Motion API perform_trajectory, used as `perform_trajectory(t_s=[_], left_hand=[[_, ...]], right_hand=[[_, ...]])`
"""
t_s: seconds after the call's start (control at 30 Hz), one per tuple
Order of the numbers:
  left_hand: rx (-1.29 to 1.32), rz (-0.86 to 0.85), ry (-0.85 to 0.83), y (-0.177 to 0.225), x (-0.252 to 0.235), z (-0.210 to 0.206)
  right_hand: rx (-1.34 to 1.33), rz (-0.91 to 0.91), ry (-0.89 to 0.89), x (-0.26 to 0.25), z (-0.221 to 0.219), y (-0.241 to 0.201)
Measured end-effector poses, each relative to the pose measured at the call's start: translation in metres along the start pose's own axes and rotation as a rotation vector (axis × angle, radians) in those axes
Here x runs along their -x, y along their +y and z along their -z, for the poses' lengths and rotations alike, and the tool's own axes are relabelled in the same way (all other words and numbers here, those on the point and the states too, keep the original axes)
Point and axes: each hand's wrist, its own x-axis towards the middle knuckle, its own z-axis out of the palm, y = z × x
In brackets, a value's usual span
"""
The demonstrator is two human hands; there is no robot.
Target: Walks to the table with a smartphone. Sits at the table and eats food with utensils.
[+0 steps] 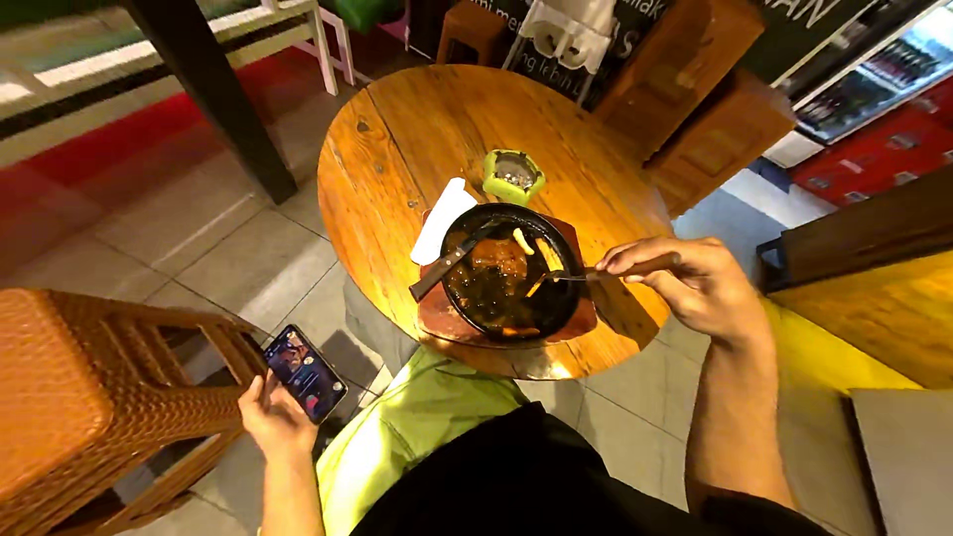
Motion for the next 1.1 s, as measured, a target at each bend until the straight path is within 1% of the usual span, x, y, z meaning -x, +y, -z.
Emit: perform_trajectory(t_s=[0.37, 0.43, 0.53, 0.6, 0.67, 0.73, 0.8, 0.93, 1.1], left_hand=[[0.008, -0.011, -0.021, 0.002, 0.001, -0.001], [0.006, -0.009, -0.014, 0.002, 0.002, -0.002], [0.019, -0.004, 0.000, 0.001, 0.001, -0.001], [0.012, 0.005, -0.001, 0.001, 0.001, 0.000], [-0.018, -0.005, 0.042, 0.001, 0.002, 0.000], [-0.061, -0.033, 0.111, 0.000, 0.003, -0.002], [-0.060, -0.029, 0.102, -0.001, 0.001, 0.002], [0.006, 0.021, 0.035, -0.001, 0.002, 0.001], [0.015, 0.033, 0.056, 0.000, 0.003, -0.002]], right_hand=[[0.014, -0.006, -0.030, -0.001, -0.002, 0.006], [0.035, -0.006, -0.002, -0.003, -0.003, 0.005], [0.018, 0.006, 0.086, -0.008, -0.010, 0.001], [0.048, 0.018, 0.113, -0.011, -0.017, -0.004], [0.133, 0.052, 0.106, -0.015, -0.029, -0.012], [0.242, 0.108, 0.089, -0.020, -0.045, -0.020], [0.304, 0.171, 0.083, -0.024, -0.064, -0.027], [0.349, 0.236, 0.096, -0.040, -0.095, -0.040], [0.286, 0.219, 0.195, -0.077, -0.112, -0.051]])
